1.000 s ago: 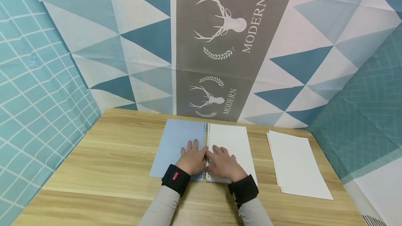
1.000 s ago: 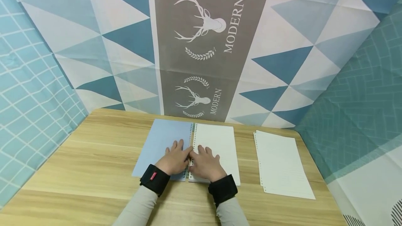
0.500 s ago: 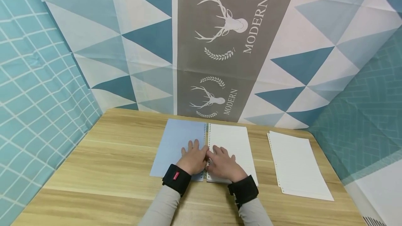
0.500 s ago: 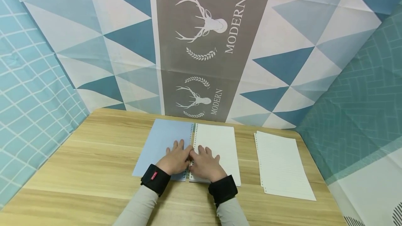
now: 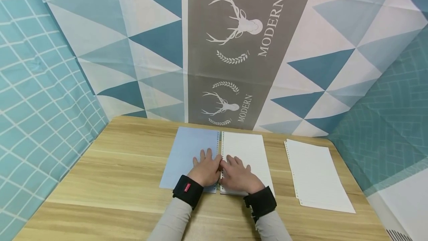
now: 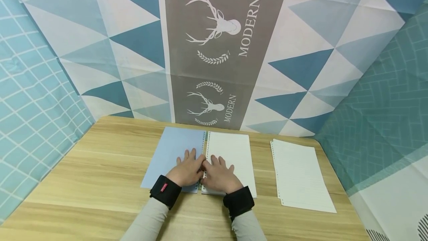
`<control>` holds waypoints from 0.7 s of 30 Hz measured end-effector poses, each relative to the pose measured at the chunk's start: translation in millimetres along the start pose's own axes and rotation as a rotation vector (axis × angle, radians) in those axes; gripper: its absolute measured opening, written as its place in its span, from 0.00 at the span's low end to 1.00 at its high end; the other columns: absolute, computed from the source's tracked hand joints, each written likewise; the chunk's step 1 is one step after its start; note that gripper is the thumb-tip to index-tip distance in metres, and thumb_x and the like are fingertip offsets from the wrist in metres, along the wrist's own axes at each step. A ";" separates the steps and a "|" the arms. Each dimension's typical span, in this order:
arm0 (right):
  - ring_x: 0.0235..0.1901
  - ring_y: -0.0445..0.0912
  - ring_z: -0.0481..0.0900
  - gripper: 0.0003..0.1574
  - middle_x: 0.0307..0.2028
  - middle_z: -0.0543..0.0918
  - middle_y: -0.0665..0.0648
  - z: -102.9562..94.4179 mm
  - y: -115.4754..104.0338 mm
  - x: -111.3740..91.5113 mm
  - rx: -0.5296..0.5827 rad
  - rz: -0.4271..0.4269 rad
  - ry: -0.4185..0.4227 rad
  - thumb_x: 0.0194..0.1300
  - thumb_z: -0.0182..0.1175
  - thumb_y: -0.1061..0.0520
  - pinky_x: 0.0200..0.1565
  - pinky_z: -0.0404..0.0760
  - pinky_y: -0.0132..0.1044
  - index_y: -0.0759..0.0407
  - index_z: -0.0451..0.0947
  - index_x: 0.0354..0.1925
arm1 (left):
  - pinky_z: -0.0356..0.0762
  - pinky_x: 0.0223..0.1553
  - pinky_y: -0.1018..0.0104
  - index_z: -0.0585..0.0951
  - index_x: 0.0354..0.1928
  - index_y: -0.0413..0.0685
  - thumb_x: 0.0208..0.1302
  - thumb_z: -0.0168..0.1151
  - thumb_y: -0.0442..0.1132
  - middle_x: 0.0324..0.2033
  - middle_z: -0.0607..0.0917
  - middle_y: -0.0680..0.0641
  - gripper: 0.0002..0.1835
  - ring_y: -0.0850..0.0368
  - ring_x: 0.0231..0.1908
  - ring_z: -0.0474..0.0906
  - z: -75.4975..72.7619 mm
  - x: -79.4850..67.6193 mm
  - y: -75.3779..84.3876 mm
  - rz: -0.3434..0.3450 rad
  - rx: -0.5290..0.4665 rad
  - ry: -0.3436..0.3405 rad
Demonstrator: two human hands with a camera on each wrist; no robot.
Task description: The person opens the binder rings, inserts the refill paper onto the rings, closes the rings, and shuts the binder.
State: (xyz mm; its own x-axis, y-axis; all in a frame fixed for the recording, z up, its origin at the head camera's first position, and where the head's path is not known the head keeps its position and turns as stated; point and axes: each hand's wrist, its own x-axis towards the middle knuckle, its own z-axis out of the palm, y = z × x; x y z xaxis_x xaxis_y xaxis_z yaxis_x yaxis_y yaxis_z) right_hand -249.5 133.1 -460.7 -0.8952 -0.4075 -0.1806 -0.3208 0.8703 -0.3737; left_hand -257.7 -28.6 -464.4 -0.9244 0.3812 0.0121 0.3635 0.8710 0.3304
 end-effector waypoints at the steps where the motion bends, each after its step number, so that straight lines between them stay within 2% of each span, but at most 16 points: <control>1: 0.76 0.70 0.55 0.34 0.77 0.59 0.66 -0.6 0.3 -0.2 0.004 0.002 -0.011 0.70 0.61 0.46 0.61 0.56 0.84 0.45 0.67 0.71 | 0.65 0.59 0.22 0.75 0.51 0.49 0.74 0.57 0.43 0.67 0.69 0.27 0.10 0.22 0.69 0.62 0.1 0.1 0.0 0.001 0.001 0.004; 7: 0.78 0.68 0.52 0.42 0.79 0.57 0.65 -2.8 1.1 -2.3 0.023 0.002 -0.046 0.68 0.62 0.47 0.63 0.53 0.83 0.47 0.62 0.76 | 0.65 0.59 0.22 0.74 0.50 0.50 0.75 0.55 0.44 0.67 0.69 0.26 0.09 0.21 0.70 0.62 0.7 0.2 -0.2 0.005 -0.001 0.008; 21: 0.77 0.69 0.51 0.37 0.78 0.57 0.66 -2.5 3.3 -2.4 0.044 -0.014 -0.042 0.69 0.62 0.48 0.63 0.52 0.83 0.48 0.65 0.73 | 0.63 0.62 0.22 0.73 0.52 0.51 0.76 0.54 0.45 0.70 0.66 0.26 0.09 0.21 0.71 0.59 1.5 1.3 -1.5 0.000 -0.002 -0.020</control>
State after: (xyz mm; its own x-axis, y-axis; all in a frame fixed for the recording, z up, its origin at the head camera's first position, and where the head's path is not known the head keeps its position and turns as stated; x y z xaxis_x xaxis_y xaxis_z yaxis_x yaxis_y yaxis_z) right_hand -249.2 137.6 -459.2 -0.8767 -0.4316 -0.2125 -0.3185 0.8517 -0.4161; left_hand -259.3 -28.9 -466.3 -0.9219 0.3874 -0.0067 0.3633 0.8703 0.3325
